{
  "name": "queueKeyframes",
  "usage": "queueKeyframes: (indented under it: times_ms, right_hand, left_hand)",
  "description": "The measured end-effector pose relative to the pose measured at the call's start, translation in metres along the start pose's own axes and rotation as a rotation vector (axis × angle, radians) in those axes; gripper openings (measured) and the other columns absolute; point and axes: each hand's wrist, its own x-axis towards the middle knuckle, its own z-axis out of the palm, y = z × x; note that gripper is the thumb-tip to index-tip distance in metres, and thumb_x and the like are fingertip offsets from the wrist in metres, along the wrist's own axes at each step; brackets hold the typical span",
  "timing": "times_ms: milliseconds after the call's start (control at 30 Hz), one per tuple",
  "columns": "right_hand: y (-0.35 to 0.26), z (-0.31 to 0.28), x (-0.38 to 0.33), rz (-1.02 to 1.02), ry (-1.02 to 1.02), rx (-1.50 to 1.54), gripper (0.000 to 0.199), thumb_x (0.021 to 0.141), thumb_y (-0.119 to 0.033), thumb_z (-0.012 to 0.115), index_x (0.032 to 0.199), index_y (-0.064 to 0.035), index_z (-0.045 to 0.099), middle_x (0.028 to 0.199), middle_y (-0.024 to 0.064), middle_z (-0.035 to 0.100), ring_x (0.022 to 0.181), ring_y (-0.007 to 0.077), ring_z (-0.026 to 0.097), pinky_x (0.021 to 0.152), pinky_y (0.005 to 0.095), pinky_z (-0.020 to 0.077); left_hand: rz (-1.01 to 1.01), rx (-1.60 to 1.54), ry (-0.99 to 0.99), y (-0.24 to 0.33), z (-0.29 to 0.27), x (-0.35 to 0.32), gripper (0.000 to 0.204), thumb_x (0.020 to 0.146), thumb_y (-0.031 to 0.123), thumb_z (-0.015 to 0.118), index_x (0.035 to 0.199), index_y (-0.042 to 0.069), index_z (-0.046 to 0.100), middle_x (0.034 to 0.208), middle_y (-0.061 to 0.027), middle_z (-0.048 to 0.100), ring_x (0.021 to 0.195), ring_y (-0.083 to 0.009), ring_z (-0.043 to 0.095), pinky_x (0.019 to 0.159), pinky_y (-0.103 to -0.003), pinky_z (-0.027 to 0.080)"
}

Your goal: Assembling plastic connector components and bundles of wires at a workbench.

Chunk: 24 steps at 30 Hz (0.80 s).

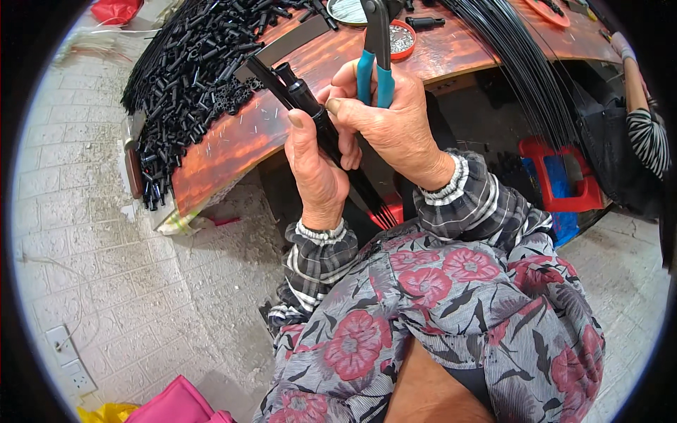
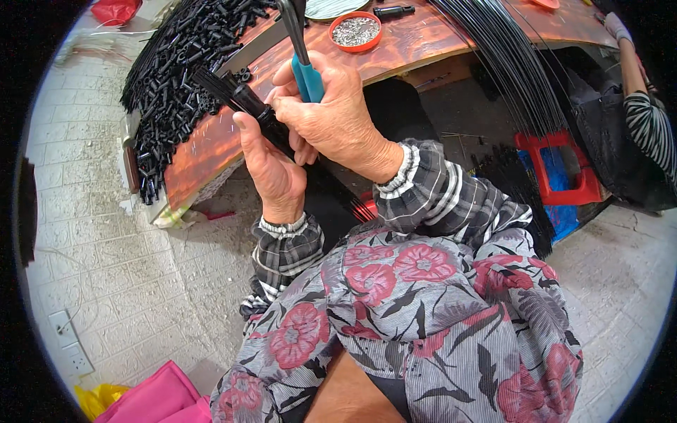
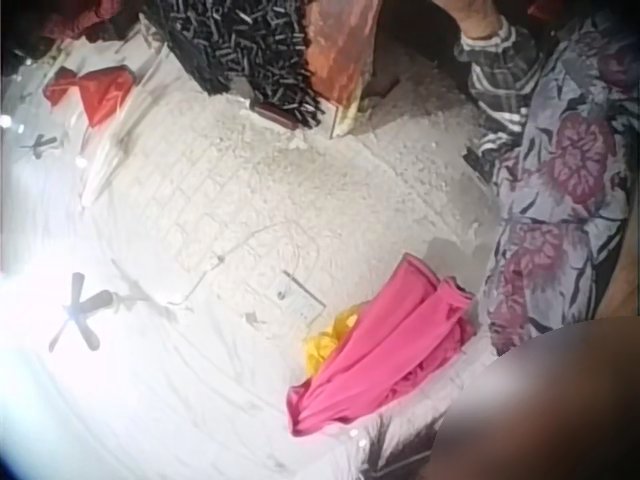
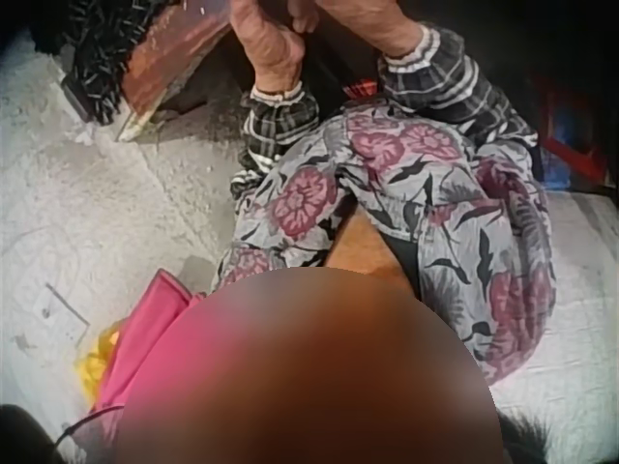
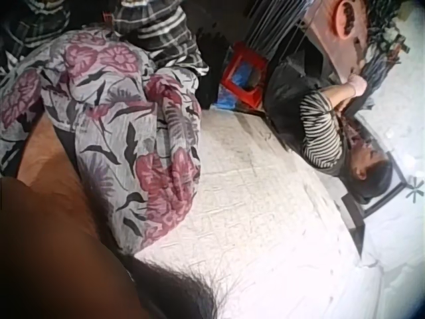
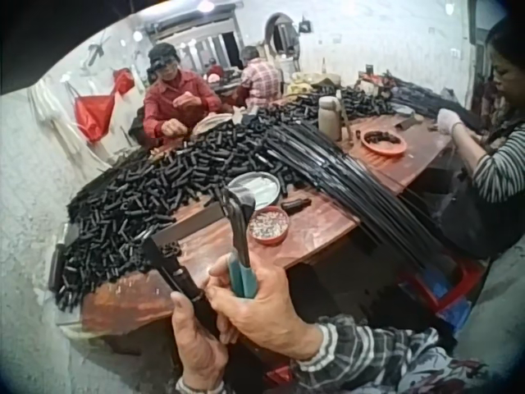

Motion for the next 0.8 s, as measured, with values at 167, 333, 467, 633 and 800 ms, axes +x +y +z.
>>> queueKeyframes:
  times_ms: [167, 333, 467, 633, 800]
  right_hand:
    - [-0.0003, -0.0012, -0.0042, 0.077, -0.012, 0.032, 0.007, 0.078, 0.000, 0.054, 0.084, 0.0030, 0.055, 0.058, 0.0040, 0.054, 0.046, 0.0086, 0.052, 0.039, 0.0206, 0.0434]
    - [0.0031, -0.0061, -0.0050, 0.076, -0.048, 0.052, 0.007, 0.079, 0.001, 0.053, 0.083, 0.0034, 0.057, 0.056, 0.0042, 0.054, 0.045, 0.0088, 0.052, 0.039, 0.0209, 0.0431]
    - [0.0039, -0.0066, -0.0070, 0.064, -0.041, 0.060, 0.006, 0.078, 0.001, 0.054, 0.082, 0.0038, 0.057, 0.058, 0.0040, 0.054, 0.047, 0.0087, 0.052, 0.040, 0.0207, 0.0435]
    - [-0.0003, -0.0076, -0.0057, 0.088, -0.033, 0.070, 0.005, 0.076, 0.002, 0.055, 0.081, 0.0038, 0.056, 0.063, 0.0040, 0.055, 0.050, 0.0089, 0.053, 0.044, 0.0211, 0.0443]
    - [0.0015, -0.0068, -0.0070, 0.094, -0.038, 0.069, 0.005, 0.076, 0.003, 0.055, 0.081, 0.0043, 0.056, 0.064, 0.0055, 0.055, 0.051, 0.0100, 0.054, 0.045, 0.0216, 0.0447]
  left_hand:
    - [0.009, -0.012, -0.013, -0.0001, 0.0000, -0.0005, 0.058, 0.085, 0.053, 0.039, 0.104, 0.000, 0.050, 0.053, -0.0018, 0.043, 0.039, -0.0087, 0.038, 0.034, -0.021, 0.029]
    - [-0.004, -0.021, -0.046, -0.0035, -0.0028, -0.0005, 0.057, 0.085, 0.053, 0.039, 0.104, 0.000, 0.050, 0.053, -0.0021, 0.043, 0.039, -0.0087, 0.038, 0.034, -0.020, 0.029]
    - [-0.008, -0.028, -0.055, -0.0033, -0.0042, -0.0013, 0.056, 0.085, 0.053, 0.039, 0.104, 0.001, 0.050, 0.053, -0.0023, 0.043, 0.040, -0.0087, 0.038, 0.034, -0.020, 0.028]
    - [0.019, -0.006, -0.041, -0.0031, -0.0016, -0.0002, 0.057, 0.085, 0.053, 0.039, 0.104, 0.001, 0.050, 0.055, -0.0025, 0.044, 0.040, -0.0086, 0.038, 0.035, -0.020, 0.028]
    - [0.025, -0.026, -0.053, -0.0052, -0.0059, -0.0006, 0.059, 0.085, 0.054, 0.039, 0.106, 0.000, 0.050, 0.056, -0.0023, 0.046, 0.040, -0.0082, 0.038, 0.035, -0.020, 0.028]
